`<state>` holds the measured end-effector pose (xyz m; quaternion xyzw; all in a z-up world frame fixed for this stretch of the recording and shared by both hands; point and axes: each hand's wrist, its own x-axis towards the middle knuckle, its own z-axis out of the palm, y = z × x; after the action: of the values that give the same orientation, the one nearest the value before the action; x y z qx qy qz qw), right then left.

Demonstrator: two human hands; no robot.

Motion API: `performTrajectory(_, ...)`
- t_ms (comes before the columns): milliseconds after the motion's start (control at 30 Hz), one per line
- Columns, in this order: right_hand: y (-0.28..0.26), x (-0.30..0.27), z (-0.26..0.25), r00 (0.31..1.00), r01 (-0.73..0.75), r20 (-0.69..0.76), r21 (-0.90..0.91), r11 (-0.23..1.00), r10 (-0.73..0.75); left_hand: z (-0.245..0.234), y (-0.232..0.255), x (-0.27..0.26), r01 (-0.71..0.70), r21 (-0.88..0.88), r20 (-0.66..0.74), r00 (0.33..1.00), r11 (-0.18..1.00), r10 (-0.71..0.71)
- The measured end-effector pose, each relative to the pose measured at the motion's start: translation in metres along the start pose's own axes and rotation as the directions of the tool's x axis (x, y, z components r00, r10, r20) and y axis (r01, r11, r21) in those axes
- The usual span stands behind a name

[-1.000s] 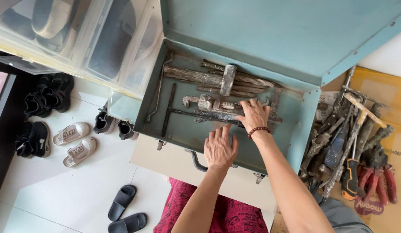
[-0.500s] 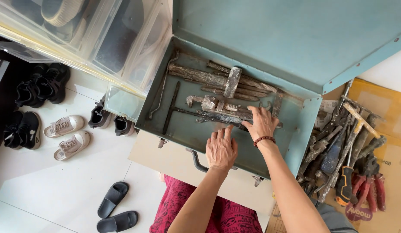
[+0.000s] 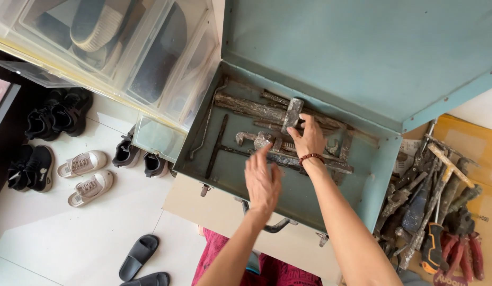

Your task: Sorting and organizing various hand tools in a metal toolbox.

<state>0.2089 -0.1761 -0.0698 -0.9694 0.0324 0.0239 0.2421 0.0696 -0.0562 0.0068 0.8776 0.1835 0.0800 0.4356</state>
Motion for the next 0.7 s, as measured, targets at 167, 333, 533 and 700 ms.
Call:
performTrajectory(167,0.008,0.010,0.028,0.986,-0.153,0.081,0.048,0.987,0.149,-0.011,-0.049,0.095,-0.159,0.227,-0.153,0.968,0.961,0.196)
performTrajectory(333,0.002,0.013,0.028,0.978,-0.188,0.092,-0.020,0.982,0.189,0.004,-0.120,0.175,-0.270,0.629,0.094,0.957,0.729,0.274)
performTrajectory(533,-0.015,0.013,0.021,0.950,-0.276,0.124,-0.098,0.956,0.287,0.009,-0.126,0.209,-0.399,0.720,0.341,0.916,0.568,0.212)
performTrajectory(700,-0.014,0.025,0.027,0.908,-0.357,0.174,-0.157,0.921,0.382,0.020,-0.128,0.236,-0.554,0.769,0.522,0.832,0.320,0.187)
